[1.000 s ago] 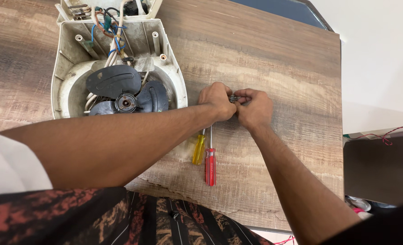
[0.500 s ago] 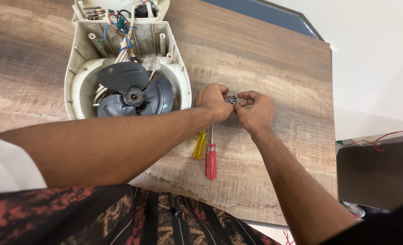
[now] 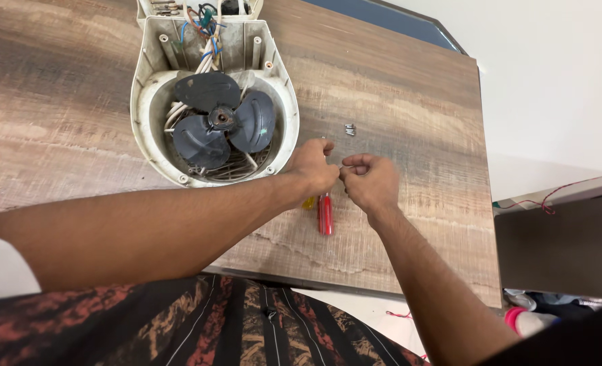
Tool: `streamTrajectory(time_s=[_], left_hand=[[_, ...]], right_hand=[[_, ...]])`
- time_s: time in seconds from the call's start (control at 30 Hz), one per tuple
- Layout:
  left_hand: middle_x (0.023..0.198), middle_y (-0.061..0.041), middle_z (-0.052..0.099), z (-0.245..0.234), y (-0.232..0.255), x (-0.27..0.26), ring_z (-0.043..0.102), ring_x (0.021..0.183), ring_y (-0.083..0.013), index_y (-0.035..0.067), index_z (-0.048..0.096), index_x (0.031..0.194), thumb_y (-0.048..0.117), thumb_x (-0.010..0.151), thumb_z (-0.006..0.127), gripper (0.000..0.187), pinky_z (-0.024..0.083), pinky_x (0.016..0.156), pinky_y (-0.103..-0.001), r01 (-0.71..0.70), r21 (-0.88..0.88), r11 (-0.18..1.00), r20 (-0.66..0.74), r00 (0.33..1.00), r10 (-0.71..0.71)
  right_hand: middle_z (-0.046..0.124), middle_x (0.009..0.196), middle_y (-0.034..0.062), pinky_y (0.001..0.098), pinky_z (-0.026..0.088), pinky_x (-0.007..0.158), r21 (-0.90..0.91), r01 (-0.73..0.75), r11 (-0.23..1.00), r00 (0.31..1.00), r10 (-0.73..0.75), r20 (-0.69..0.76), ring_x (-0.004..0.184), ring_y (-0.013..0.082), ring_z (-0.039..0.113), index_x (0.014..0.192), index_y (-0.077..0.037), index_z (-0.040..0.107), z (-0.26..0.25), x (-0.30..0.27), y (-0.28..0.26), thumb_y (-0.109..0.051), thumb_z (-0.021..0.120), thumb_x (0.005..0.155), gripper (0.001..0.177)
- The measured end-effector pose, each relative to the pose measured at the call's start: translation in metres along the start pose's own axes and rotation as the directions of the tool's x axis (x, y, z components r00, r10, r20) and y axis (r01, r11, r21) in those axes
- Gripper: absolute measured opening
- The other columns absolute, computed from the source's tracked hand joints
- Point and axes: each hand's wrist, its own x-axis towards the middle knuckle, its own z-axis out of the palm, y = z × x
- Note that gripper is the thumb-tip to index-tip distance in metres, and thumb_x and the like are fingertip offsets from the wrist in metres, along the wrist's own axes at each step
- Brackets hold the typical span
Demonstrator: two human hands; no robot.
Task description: The person uses a red-handled screwdriver to tighten screws on the fan motor assembly inside a disassembled white fan housing. They repeatedly insert and tighten screws at the motor hub, occasionally repositioning the fan blades and housing.
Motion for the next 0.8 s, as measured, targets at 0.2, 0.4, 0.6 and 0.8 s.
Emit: streamTrajectory(time_s=[0.2, 0.4, 0.6, 0.8], left_hand=[[0.126, -0.008, 0.073, -0.004, -0.006, -0.027, 0.068, 0.118, -0.0235, 0.012, 0.065, 0.135, 0.017, 0.087, 0.07, 0.049, 0.053, 0.103, -0.036, 0.112, -0.012, 0.994, 0.015, 0.994, -0.112], [0.124, -0.01, 0.073, -0.006, -0.011, -0.039, 0.071, 0.116, -0.0235, 0.011, 0.067, 0.132, 0.013, 0.084, 0.069, 0.048, 0.055, 0.101, -0.036, 0.083, -0.026, 0.996, 0.064, 0.995, -0.081], [0.129, -0.012, 0.069, -0.012, -0.008, -0.038, 0.067, 0.118, -0.0246, 0.009, 0.064, 0.136, 0.012, 0.086, 0.068, 0.049, 0.052, 0.103, -0.036, 0.054, -0.021, 0.998, 0.078, 0.996, -0.052], [0.12, -0.009, 0.076, -0.029, 0.015, -0.034, 0.074, 0.109, -0.0207, 0.009, 0.07, 0.128, 0.022, 0.092, 0.064, 0.039, 0.056, 0.098, -0.033, 0.013, -0.215, 0.976, -0.049, 0.999, -0.024]], right_hand=[[0.079, 0.083, 0.0075, 0.027, 0.06, 0.061, -0.111, -0.162, 0.981, 0.979, 0.173, 0.105, 0.067, 0.011, 0.073, 0.107, -0.006, 0.077, 0.01, -0.027, 0.0, -0.015, 0.079, 0.085, 0.024], [0.08, 0.081, 0.0091, 0.03, 0.061, 0.061, -0.215, -0.228, 0.95, 0.959, 0.257, 0.117, 0.06, 0.0126, 0.071, 0.105, -0.009, 0.075, 0.017, -0.035, 0.002, -0.019, 0.083, 0.082, 0.027], [0.077, 0.086, 0.0089, 0.0291, 0.06, 0.064, -0.225, -0.21, 0.952, 0.972, 0.227, 0.054, 0.068, 0.014, 0.073, 0.104, -0.008, 0.076, 0.018, -0.041, 0.0, -0.023, 0.082, 0.084, 0.026], [0.078, 0.085, 0.0086, 0.0296, 0.06, 0.064, 0.063, 0.097, 0.993, 0.991, -0.091, -0.095, 0.074, 0.0142, 0.075, 0.102, -0.001, 0.074, 0.003, -0.034, -0.022, -0.019, 0.077, 0.086, 0.025]])
